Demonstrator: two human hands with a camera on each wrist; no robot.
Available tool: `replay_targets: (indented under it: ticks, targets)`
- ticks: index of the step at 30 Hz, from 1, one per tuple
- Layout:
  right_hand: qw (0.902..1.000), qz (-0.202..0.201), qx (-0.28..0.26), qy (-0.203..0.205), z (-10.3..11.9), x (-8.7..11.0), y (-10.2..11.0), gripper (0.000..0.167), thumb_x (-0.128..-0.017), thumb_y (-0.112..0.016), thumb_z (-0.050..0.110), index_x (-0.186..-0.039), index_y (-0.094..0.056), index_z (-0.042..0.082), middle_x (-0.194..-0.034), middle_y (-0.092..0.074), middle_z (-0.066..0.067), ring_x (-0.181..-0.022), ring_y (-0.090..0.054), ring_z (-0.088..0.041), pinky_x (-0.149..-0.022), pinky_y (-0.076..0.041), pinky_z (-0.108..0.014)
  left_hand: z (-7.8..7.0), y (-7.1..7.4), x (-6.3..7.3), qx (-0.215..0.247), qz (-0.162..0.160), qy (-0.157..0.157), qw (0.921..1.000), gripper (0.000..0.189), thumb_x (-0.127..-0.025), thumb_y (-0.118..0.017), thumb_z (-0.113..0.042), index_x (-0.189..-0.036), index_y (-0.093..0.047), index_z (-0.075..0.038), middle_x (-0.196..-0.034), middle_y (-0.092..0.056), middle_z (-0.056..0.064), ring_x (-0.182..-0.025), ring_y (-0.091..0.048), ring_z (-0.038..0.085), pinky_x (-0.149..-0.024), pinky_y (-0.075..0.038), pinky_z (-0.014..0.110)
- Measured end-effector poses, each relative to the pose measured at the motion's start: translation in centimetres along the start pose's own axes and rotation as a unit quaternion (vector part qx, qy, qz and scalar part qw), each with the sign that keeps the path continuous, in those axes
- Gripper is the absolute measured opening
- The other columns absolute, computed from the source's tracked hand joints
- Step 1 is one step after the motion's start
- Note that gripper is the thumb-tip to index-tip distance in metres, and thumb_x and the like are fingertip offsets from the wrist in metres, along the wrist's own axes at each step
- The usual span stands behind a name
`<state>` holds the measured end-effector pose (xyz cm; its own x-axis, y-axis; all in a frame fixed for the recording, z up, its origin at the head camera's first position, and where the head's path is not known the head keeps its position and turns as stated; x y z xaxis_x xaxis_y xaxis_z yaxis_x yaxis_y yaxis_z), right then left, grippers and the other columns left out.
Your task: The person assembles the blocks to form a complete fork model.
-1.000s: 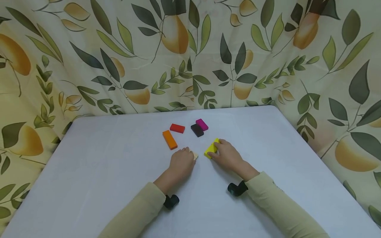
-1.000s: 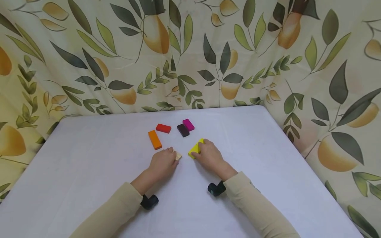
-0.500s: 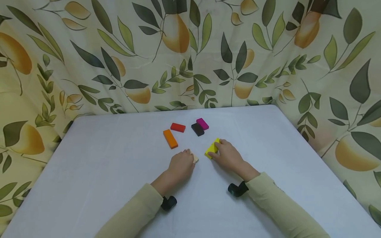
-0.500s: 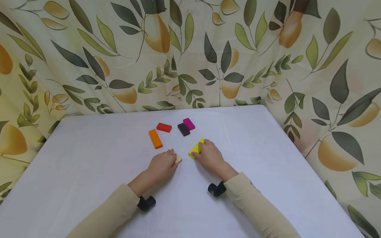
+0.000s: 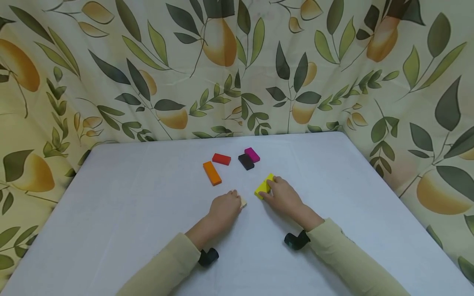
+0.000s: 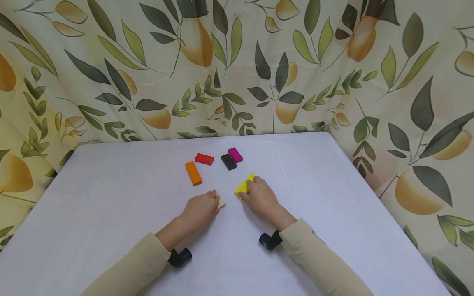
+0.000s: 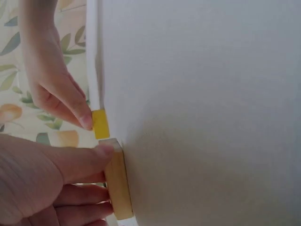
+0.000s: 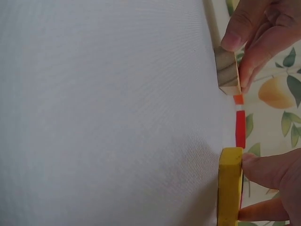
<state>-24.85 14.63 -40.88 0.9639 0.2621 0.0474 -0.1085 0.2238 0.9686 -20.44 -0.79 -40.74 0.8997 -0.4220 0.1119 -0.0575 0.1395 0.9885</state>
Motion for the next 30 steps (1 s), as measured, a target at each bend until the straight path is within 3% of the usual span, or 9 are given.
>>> replay_targets:
  ticks: [9,21,30]
  targets:
    - [1.0,-0.001,0.002,0.004,0.2,0.3,-0.1,0.056,-0.085,-0.065,0.035,-0.122,-0.055,-0.006,-0.124,-0.048,-0.026,-0.11,-0.05,-0.035,-0.092,-0.043,-0.045,-0.5,-0.3,0.3,-0.009,0.044,0.015,0.9989,0.05,-0.083,-0.069,-0.021,-0.129,-0.054,-0.007,-0.131,-0.051,0.007,-0.118,-0.049,0.019,-0.09,-0.045,0.032]
    - [1.0,-0.007,-0.001,0.006,0.4,0.7,-0.3,0.056,-0.084,-0.066,0.035,-0.122,-0.055,-0.005,-0.125,-0.048,-0.025,-0.111,-0.05,-0.034,-0.091,-0.043,-0.045,-0.7,0.0,1.1,-0.014,0.059,0.014,0.9981,0.047,-0.084,-0.067,-0.019,-0.128,-0.055,-0.01,-0.132,-0.05,0.006,-0.118,-0.05,0.018,-0.087,-0.047,0.031]
    - [0.9997,-0.016,-0.004,0.018,0.2,0.9,-0.5,0.058,-0.084,-0.065,0.036,-0.124,-0.054,-0.005,-0.126,-0.047,-0.026,-0.113,-0.048,-0.035,-0.092,-0.042,-0.045,-0.5,-0.3,1.4,-0.028,0.041,-0.011,0.9987,0.046,-0.085,-0.067,-0.018,-0.128,-0.056,-0.011,-0.133,-0.05,0.004,-0.118,-0.05,0.017,-0.084,-0.049,0.03]
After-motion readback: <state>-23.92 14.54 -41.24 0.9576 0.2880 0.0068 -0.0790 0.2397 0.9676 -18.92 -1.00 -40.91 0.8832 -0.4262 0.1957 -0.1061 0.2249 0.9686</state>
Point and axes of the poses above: each hand's wrist, its own x-axis away from the middle knuckle, its own y-axis out of the back of the hand, z = x × y, the point moved 4 cm from there along -x, towards the middle knuckle
